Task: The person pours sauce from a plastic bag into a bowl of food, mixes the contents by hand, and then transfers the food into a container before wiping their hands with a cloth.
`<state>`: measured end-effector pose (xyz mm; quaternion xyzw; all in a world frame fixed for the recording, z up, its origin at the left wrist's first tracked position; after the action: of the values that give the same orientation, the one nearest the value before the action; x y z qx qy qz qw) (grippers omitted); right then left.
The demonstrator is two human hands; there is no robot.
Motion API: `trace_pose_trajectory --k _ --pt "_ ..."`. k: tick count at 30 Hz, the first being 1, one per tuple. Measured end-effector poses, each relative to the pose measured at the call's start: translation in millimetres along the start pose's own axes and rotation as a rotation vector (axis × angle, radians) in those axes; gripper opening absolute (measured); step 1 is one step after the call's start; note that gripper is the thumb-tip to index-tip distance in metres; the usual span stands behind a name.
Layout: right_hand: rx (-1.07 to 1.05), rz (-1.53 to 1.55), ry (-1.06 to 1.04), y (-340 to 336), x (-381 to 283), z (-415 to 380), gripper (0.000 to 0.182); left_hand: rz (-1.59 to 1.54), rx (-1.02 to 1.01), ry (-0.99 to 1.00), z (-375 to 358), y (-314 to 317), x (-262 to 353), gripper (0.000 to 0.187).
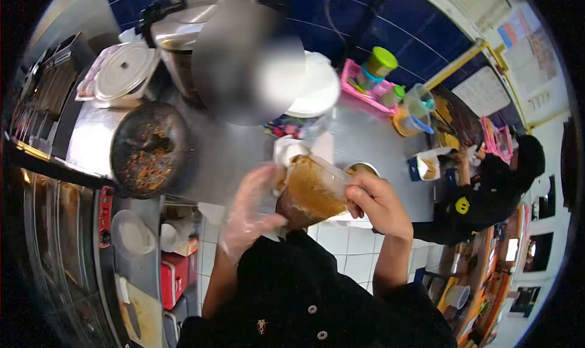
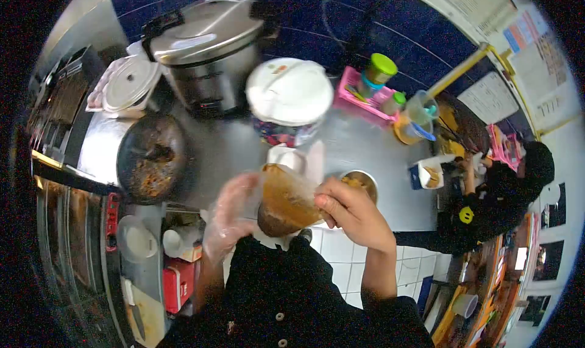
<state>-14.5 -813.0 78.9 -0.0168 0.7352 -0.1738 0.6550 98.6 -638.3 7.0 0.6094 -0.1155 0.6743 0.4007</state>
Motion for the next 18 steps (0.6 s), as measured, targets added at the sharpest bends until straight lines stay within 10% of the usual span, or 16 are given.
trace_pose_trajectory --k 4,18 --pt "0.107 0.156 0.120 -77 31 -43 0.021 -0.031 -0.529 -0.389 10 152 -72 0.064" --pt "0.355 -0.034 0.515 -200 257 -114 0.028 -0.607 -0.133 -0.969 -77 298 -284 0.048"
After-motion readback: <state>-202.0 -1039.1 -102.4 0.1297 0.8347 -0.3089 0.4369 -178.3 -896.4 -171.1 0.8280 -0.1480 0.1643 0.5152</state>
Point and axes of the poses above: each hand's wrist, its own z-axis towards the middle knuckle, its own y-axis out of the palm, x = y × z, the point moved 9 cm from there along z, towards the middle knuckle, and after that the axes turned 1 degree about z, right-handed, at the moved point
